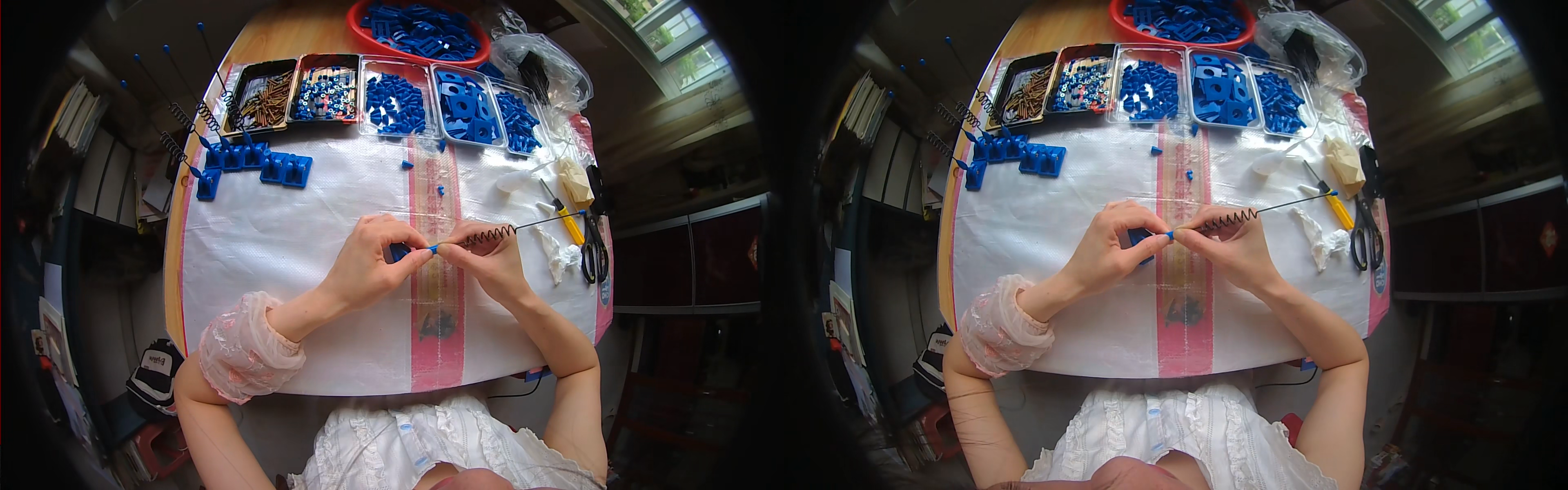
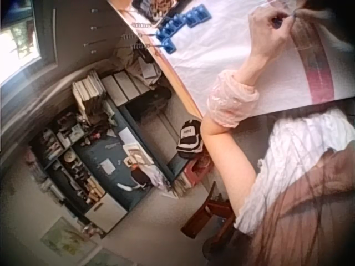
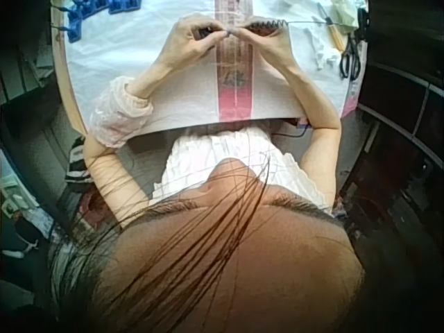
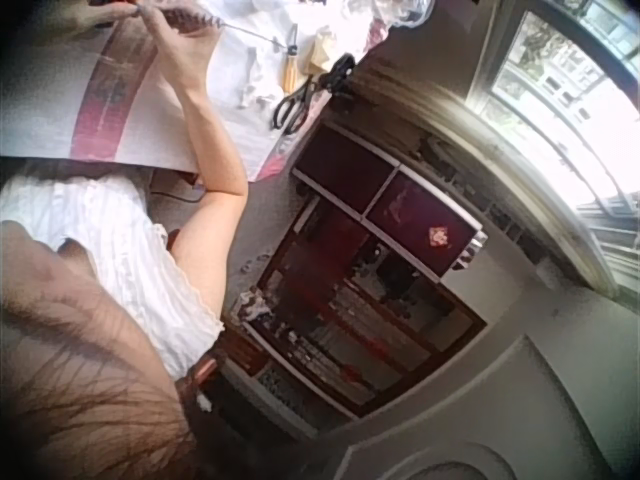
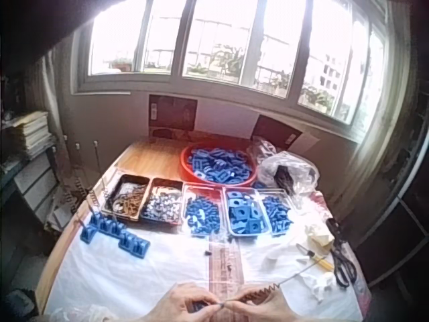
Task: The recorder is assembling small electronic or mechanical components, inserting pins or wires into blue plastic blocks and using an adhesive applicator.
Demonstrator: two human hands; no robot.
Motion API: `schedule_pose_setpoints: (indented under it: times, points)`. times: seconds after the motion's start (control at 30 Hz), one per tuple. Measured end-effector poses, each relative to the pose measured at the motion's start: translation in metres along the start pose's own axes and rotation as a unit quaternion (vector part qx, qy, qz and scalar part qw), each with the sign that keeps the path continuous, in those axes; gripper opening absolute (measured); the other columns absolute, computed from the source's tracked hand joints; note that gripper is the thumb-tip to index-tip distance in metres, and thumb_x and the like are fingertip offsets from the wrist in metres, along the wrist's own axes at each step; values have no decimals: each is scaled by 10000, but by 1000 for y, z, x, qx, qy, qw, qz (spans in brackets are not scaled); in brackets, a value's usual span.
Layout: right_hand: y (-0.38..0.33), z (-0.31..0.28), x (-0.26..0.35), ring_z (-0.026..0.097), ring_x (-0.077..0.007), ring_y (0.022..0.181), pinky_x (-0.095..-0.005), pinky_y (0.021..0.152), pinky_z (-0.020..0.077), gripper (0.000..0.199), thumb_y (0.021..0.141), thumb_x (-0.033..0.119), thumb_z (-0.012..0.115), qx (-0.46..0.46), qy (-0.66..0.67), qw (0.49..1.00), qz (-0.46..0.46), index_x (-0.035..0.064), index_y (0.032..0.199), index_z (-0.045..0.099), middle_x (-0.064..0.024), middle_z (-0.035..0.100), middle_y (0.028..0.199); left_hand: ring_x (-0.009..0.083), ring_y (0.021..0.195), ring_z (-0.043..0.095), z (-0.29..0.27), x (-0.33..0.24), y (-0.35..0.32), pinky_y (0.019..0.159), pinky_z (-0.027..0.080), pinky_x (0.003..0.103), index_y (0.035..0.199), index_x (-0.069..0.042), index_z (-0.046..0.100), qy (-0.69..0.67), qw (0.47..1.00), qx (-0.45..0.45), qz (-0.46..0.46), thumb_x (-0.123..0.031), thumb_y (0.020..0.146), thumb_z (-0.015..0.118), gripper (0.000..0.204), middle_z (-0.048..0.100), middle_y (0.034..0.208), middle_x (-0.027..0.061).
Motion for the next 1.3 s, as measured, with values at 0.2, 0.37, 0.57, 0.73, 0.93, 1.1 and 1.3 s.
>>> schedule_pose_setpoints:
  times: [0.2, 0.37, 0.57, 0.73, 0.93, 1.1, 1.3]
  points:
    - [-1, 0, 0, 650, -61, 816, -215, 703, 503, 45, 907, -6, 793, -4, -3, 1000, 7, -16, 949, 799, -33, 733, 896, 217, 813, 655, 0, -2, 0, 954, 435, 375, 860, -65, 786, 6, 1000, 6, -7, -208, 891, 784, 147, 750, 814, 57]
    - [0, -1, -3, 652, -61, 809, -215, 696, 502, 42, 905, -3, 793, 2, -8, 1000, 4, -11, 946, 801, -33, 736, 895, 213, 820, 657, 1, 2, 0, 967, 429, 379, 863, -70, 783, 4, 1000, 9, -10, -210, 894, 784, 144, 748, 816, 49]
    - [0, -2, -2, 656, -61, 790, -217, 691, 511, 52, 913, 6, 785, 0, 4, 999, 36, -15, 957, 803, -30, 740, 879, 202, 849, 658, 2, 2, -1, 1011, 406, 388, 891, -83, 773, 6, 1000, 15, 12, -207, 913, 768, 126, 742, 842, 36]
    - [1, -3, -1, 660, -61, 791, -217, 694, 514, 54, 909, 5, 787, -1, 7, 999, 38, -17, 957, 803, -30, 744, 883, 196, 857, 656, 1, 0, -1, 1025, 400, 390, 894, -86, 772, 3, 1000, 14, 13, -205, 920, 759, 122, 742, 855, 27]
    - [2, -3, -3, 605, -45, 777, -219, 660, 453, 58, 902, 4, 799, 12, -12, 1000, -16, -9, 958, 802, -17, 728, 871, 203, 862, 658, 1, 0, 0, 1018, 406, 387, 911, -88, 784, 1, 1000, 18, 9, -188, 905, 771, 102, 742, 855, 32]
    - [4, -3, -1, 568, -45, 762, -230, 638, 409, 63, 899, 2, 801, 25, -28, 998, -57, 3, 962, 805, -10, 709, 854, 225, 893, 663, -1, -6, -2, 965, 427, 379, 924, -85, 794, 15, 1000, -16, 16, -153, 874, 791, 84, 755, 886, 47]
    - [4, -3, -2, 567, -54, 758, -231, 639, 405, 73, 892, 6, 809, 27, -45, 996, -77, 4, 965, 805, -15, 699, 844, 225, 932, 663, -4, -12, -4, 936, 425, 377, 919, -95, 796, 48, 997, -36, 49, -146, 857, 802, 80, 766, 922, 36]
Point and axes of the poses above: each hand's wrist, its own y-axis towards the middle knuckle, its own z-axis out of the palm, x = y × z, the point moved 5 cm from there along y, towards the middle knuckle
